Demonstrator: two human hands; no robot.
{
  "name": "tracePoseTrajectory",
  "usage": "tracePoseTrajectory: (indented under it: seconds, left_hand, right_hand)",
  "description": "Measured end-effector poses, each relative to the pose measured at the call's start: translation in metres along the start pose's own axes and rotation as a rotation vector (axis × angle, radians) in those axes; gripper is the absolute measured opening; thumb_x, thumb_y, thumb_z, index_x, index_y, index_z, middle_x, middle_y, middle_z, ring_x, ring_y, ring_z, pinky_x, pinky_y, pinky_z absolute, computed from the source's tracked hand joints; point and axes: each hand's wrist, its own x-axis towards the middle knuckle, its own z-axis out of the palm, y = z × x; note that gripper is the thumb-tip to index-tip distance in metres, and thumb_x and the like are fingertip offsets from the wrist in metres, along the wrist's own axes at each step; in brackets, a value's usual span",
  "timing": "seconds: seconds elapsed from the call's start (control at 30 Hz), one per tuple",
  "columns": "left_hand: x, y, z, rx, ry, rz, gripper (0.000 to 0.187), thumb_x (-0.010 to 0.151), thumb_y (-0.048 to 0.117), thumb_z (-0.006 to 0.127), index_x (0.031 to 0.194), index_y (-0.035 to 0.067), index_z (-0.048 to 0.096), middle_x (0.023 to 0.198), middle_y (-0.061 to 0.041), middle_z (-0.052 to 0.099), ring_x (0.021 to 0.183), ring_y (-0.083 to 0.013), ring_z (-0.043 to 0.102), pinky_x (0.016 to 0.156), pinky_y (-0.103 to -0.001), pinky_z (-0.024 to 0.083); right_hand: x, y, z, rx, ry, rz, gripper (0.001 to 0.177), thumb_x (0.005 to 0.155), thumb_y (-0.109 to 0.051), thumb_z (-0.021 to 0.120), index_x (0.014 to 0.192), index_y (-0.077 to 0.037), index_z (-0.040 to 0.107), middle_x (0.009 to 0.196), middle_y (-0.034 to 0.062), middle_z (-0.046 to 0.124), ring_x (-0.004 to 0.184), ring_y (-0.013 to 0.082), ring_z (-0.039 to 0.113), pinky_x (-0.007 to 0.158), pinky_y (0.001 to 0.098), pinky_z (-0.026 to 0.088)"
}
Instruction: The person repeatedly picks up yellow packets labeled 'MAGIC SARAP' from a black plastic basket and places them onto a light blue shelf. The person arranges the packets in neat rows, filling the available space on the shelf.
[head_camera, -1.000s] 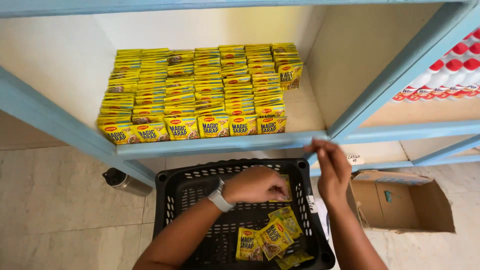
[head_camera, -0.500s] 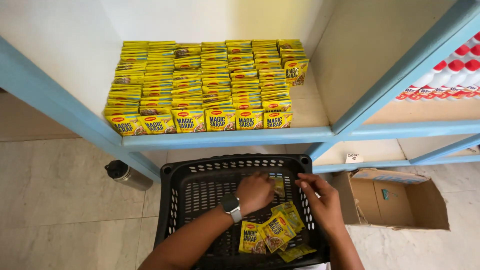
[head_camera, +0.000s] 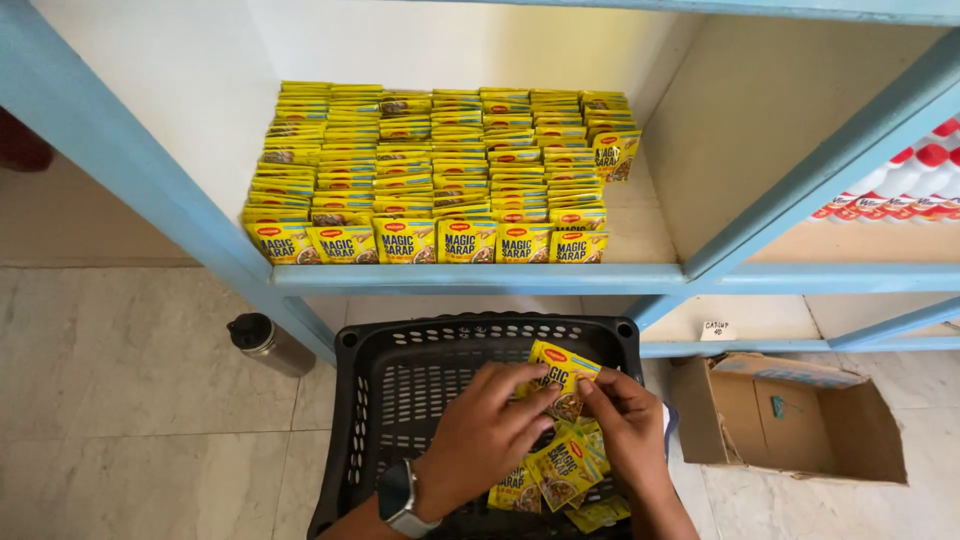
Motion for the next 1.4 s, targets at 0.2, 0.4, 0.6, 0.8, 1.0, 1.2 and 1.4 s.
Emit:
tracePoseTrajectory:
  seconds: [0.2,0.4,0.6,0.8,1.0,1.2,1.4]
  left_hand:
    - [-0.011,-0.012,0.005,-0.806,0.067,-0.728,0.053,0.083,0.005,0.078,0.131,0.007,0.058,0.12,-0.005,0.067,0.094,-0.011,0.07,0.079,-0.025,0.062]
    - [-0.034,-0.03,0.026,-0.856,0.092,-0.748,0.038,0.09,0.004,0.075,0.127,0.001,0.066,0.099,-0.004,0.075,0.087,-0.0085,0.071,0.077,-0.026,0.06]
    - [-0.038,-0.028,0.024,-0.833,0.126,-0.715,0.038,0.089,0.004,0.078,0.125,0.001,0.066,0.098,-0.003,0.072,0.086,-0.0071,0.067,0.073,-0.024,0.057]
    - [-0.024,-0.025,-0.002,-0.661,0.06,-0.671,0.021,0.089,0.005,0.076,0.11,0.002,0.075,0.094,-0.003,0.069,0.08,-0.0085,0.067,0.066,-0.023,0.054]
    - [-0.03,-0.033,-0.007,-0.605,0.033,-0.647,0.01,0.087,0.005,0.078,0.097,0.002,0.078,0.086,-0.004,0.073,0.075,-0.0113,0.066,0.063,-0.026,0.051]
    - [-0.013,-0.031,-0.02,-0.532,-0.135,-0.653,0.014,0.088,0.012,0.076,0.099,0.003,0.075,0.087,-0.005,0.073,0.076,-0.0147,0.072,0.066,-0.029,0.056]
    - [0.026,-0.039,-0.018,-0.043,-0.316,-0.114,0.009,0.089,0.016,0.068,0.093,0.01,0.074,0.09,-0.009,0.071,0.087,-0.0334,0.068,0.074,-0.046,0.054]
  right_hand:
    - [-0.007,-0.001,0.006,0.124,-0.049,-0.025,0.017,0.097,-0.009,0.066,0.107,0.004,0.071,0.088,0.0049,0.073,0.076,0.0091,0.064,0.07,0.0249,0.052]
    - [-0.01,0.017,0.01,0.119,-0.078,-0.092,0.018,0.103,-0.005,0.064,0.118,0.004,0.069,0.095,0.0087,0.071,0.081,0.0108,0.061,0.071,0.0262,0.051]
    - [-0.014,-0.006,0.019,0.198,-0.165,-0.075,0.036,0.087,0.007,0.071,0.122,0.006,0.061,0.11,0.0137,0.076,0.103,0.0182,0.073,0.089,0.0333,0.059]
    - [-0.014,-0.009,0.022,0.016,-0.266,-0.055,0.029,0.087,0.004,0.074,0.115,0.004,0.067,0.098,0.0115,0.08,0.09,0.0149,0.074,0.08,0.0296,0.06]
    - [-0.014,-0.001,0.021,-0.078,-0.243,-0.147,0.03,0.084,0.0,0.077,0.113,0.002,0.069,0.092,0.0095,0.08,0.083,0.0133,0.076,0.074,0.0281,0.061]
    - [-0.013,-0.022,0.022,-0.291,-0.191,-0.301,0.027,0.081,-0.002,0.079,0.107,-0.001,0.073,0.093,0.0076,0.079,0.08,0.0146,0.077,0.07,0.0279,0.061]
    - [0.0,-0.043,0.011,-0.495,-0.179,-0.393,0.029,0.081,-0.005,0.079,0.11,-0.004,0.073,0.093,0.0101,0.078,0.076,0.018,0.078,0.061,0.028,0.061]
